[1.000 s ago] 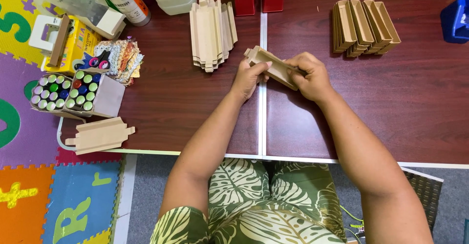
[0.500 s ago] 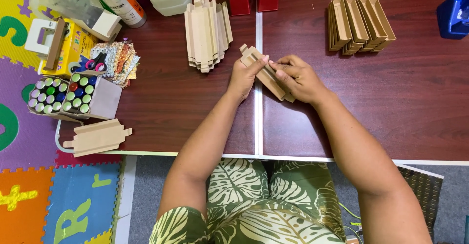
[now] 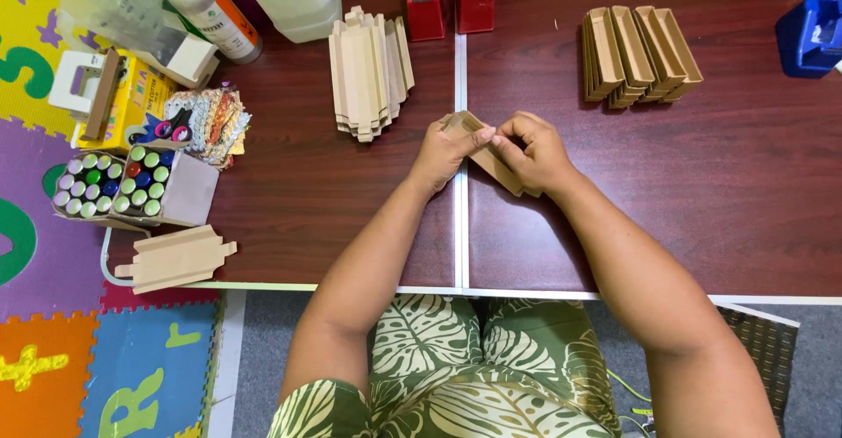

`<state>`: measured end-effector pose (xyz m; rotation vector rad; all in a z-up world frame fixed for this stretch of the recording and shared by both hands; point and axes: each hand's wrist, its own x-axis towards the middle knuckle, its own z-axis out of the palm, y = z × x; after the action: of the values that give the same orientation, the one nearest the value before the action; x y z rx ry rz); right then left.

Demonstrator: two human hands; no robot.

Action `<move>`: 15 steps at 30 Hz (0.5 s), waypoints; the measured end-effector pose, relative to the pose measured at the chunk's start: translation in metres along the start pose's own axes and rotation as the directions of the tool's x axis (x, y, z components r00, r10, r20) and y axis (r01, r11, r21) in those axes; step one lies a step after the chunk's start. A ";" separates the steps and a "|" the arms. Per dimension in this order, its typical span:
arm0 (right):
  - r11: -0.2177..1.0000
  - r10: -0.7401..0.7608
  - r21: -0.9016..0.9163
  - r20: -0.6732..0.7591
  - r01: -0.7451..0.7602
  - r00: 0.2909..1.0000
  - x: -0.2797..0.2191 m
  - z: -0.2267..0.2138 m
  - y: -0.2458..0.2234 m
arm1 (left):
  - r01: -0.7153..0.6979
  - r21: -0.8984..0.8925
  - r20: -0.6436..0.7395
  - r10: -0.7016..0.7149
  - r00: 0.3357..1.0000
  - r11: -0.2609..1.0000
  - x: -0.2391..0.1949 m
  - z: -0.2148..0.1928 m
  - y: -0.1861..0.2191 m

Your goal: Assembling small wooden box frames by folding pre-cut wooden slats and stacking the finished products.

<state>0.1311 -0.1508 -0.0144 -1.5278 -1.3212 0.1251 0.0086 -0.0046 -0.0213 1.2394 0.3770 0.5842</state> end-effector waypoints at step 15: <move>0.988 0.147 -0.060 0.153 -0.140 0.977 0.006 -0.001 -0.015 | -0.115 -0.118 -0.345 0.068 0.936 0.986 0.010 -0.017 0.012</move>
<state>0.1244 -0.1496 -0.0003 -1.6830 -1.3440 0.3124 0.0042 0.0168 -0.0148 1.0278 0.5607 0.8958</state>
